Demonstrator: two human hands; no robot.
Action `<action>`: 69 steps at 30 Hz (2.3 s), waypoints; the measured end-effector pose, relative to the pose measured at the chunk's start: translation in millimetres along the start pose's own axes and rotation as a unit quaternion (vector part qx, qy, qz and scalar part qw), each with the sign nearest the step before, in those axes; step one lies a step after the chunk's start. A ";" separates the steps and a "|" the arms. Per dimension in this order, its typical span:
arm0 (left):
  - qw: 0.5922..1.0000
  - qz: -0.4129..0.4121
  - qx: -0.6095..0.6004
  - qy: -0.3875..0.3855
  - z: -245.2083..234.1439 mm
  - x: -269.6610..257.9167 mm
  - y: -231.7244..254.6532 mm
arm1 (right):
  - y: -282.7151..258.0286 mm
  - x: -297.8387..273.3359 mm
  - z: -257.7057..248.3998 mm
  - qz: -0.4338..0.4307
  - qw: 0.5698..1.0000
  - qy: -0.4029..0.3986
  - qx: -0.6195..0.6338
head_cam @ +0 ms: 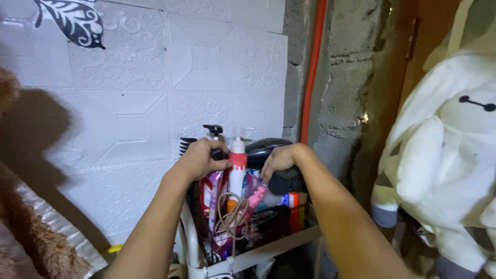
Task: The person wipes a white plastic shelf with a dark cloth, then moves a wire basket containing a comb, bottles, and a hairdryer onto the shelf. They rearrange the items inside the basket, including a red bottle, a white bottle, and a purple tube, before placing the hairdryer back in the basket.
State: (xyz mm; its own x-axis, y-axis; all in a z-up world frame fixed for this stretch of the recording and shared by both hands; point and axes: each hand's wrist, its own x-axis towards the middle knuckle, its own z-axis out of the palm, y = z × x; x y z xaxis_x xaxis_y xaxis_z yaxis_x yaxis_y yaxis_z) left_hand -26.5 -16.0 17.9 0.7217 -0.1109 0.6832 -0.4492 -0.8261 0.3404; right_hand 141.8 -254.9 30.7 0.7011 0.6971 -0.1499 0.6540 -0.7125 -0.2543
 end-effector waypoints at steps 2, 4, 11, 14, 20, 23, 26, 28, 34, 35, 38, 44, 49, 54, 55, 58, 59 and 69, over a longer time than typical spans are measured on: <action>0.998 -0.065 -0.002 -0.025 8.2 4.3 -5.4 | 8.5 1.2 10.0 -0.014 1.000 -0.024 0.005; 0.998 -0.062 0.002 -0.022 13.6 10.6 -10.1 | 11.9 5.8 15.6 -0.042 0.998 -0.033 0.022; 0.981 -0.045 0.186 0.017 17.7 -8.2 -12.0 | -13.0 -1.9 30.8 -0.100 0.991 0.015 0.092; 0.961 0.074 0.237 0.121 5.9 -23.4 12.1 | -30.1 -19.6 6.4 -0.101 0.986 0.085 0.106; 0.920 -0.109 0.268 -0.265 4.2 -48.1 82.3 | -63.2 -35.6 17.4 -0.088 0.986 0.118 0.078; 0.878 -0.098 0.374 -0.282 18.8 -60.5 93.4 | -67.7 -33.3 25.3 -0.097 0.982 0.123 0.108; 0.891 -0.003 0.429 -0.145 30.9 -69.0 80.7 | -66.7 -29.5 26.9 -0.095 0.978 0.152 0.110; 0.902 0.007 0.405 -0.147 33.8 -62.7 67.4 | -64.9 -28.8 30.2 -0.098 0.972 0.174 0.124; 0.915 -0.081 0.354 -0.176 30.0 -44.6 52.2 | -61.1 -38.3 38.4 -0.133 0.946 0.228 0.188; 0.921 -0.086 0.346 -0.158 25.6 -43.6 52.0 | -60.5 -41.9 36.6 -0.150 0.941 0.224 0.205; 0.945 -0.039 0.321 -0.055 16.8 -46.2 55.2 | -58.7 -54.7 35.0 -0.126 0.938 0.215 0.242; 0.967 -0.067 0.237 0.061 3.6 -46.7 57.7 | -54.6 -71.3 38.6 -0.105 0.931 0.193 0.290; 0.959 -0.023 0.126 0.252 -15.9 -34.2 48.9 | -57.6 -77.5 47.8 -0.112 0.935 0.211 0.262; 0.945 -0.065 0.053 0.316 -27.4 -40.7 26.2 | -70.0 -82.3 47.4 -0.122 0.913 0.257 0.292; 0.939 -0.070 0.031 0.335 -29.2 -43.1 20.6 | -73.3 -83.9 45.2 -0.102 0.916 0.294 0.252; 0.929 -0.120 -0.012 0.350 -24.5 -52.4 5.5 | -85.0 -87.2 41.3 -0.101 0.912 0.361 0.168; 0.927 -0.139 -0.023 0.348 -22.6 -51.7 1.9 | -90.5 -86.7 39.3 -0.138 0.907 0.360 0.167; 0.814 -0.150 -0.251 0.502 -94.4 -63.0 -30.9 | -115.6 -77.6 56.4 -0.150 0.902 0.305 0.267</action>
State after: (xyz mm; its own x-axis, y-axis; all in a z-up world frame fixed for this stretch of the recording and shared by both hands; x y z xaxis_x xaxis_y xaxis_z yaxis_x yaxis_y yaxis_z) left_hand -107.7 68.6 25.3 0.1571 0.7700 0.6184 -0.6723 -0.3752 0.6381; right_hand -4.3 -222.0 17.8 0.6477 0.5623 0.5142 0.7246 -0.2458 -0.6439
